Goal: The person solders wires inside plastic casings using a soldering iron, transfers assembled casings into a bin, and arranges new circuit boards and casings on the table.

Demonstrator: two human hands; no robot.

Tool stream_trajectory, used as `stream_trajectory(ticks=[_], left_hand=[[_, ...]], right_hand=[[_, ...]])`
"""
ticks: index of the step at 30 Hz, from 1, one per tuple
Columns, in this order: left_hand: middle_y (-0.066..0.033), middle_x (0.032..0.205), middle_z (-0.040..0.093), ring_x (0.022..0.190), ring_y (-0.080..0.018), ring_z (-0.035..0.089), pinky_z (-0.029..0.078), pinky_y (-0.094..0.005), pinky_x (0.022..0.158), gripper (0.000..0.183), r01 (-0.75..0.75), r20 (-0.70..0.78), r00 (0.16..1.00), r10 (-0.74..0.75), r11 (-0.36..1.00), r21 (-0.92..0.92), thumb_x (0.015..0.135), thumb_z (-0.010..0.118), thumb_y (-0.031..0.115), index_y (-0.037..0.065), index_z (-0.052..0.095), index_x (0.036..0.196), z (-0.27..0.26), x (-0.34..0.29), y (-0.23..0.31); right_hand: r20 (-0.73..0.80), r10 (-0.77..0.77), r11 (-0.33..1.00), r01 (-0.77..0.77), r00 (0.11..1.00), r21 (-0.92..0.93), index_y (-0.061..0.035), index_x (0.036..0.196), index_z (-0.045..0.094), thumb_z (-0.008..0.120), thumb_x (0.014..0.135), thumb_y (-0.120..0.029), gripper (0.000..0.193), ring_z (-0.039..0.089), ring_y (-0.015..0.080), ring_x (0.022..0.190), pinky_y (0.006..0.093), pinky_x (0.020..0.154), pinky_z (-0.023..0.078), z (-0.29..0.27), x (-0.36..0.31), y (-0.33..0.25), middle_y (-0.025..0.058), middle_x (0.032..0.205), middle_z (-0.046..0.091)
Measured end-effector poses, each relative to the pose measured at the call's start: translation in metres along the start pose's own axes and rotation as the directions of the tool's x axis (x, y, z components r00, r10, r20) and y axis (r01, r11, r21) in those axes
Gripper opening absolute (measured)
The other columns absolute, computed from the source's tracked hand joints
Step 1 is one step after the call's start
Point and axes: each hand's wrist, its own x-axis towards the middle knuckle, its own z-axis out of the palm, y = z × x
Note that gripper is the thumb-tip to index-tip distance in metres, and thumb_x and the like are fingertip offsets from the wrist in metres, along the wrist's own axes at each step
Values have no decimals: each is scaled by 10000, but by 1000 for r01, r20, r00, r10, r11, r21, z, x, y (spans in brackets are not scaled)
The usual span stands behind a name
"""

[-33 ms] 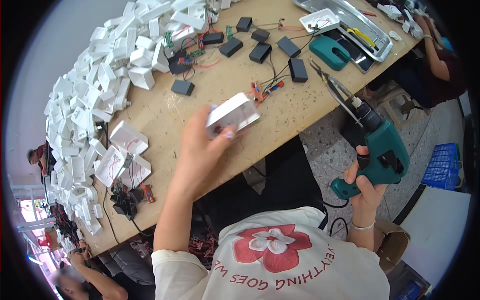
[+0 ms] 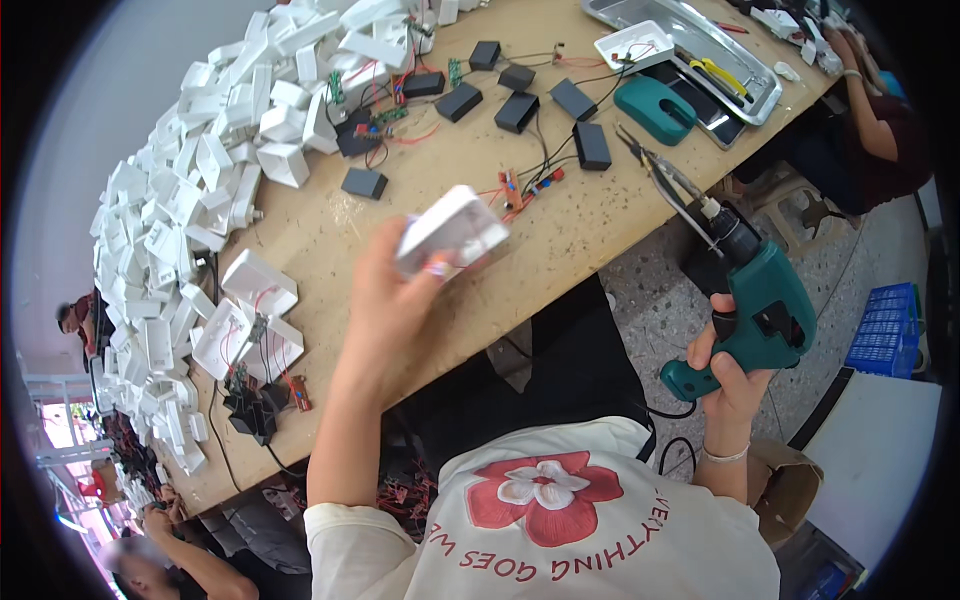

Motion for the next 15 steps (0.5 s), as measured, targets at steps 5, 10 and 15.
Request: stream_trajectory(ticks=[5,10,15], left_hand=[[10,759,551,633,-70,537,432,-225,501,213,309,45,937,-345,767,-563,857,555,204,45,559,999,-32,53,22],[14,714,545,550,-55,473,361,-203,441,267,235,175,970,-169,843,-485,837,569,259,23,602,958,3,147,84],[-11,648,505,529,-97,448,347,-253,436,258,122,288,957,17,881,-458,813,595,271,15,573,844,106,237,102]], right_hand=[[-46,43,996,-39,998,84,-7,1266,357,632,741,-58,594,542,149,641,285,543,462,-14,3,1,148,1183,505],[-130,73,985,-51,989,162,-39,1280,352,637,734,-51,616,544,152,636,290,544,470,-24,14,0,145,1173,509],[-228,51,987,-14,972,160,-23,1274,352,652,720,-60,631,551,155,637,288,545,474,-39,17,-5,146,1173,512]])
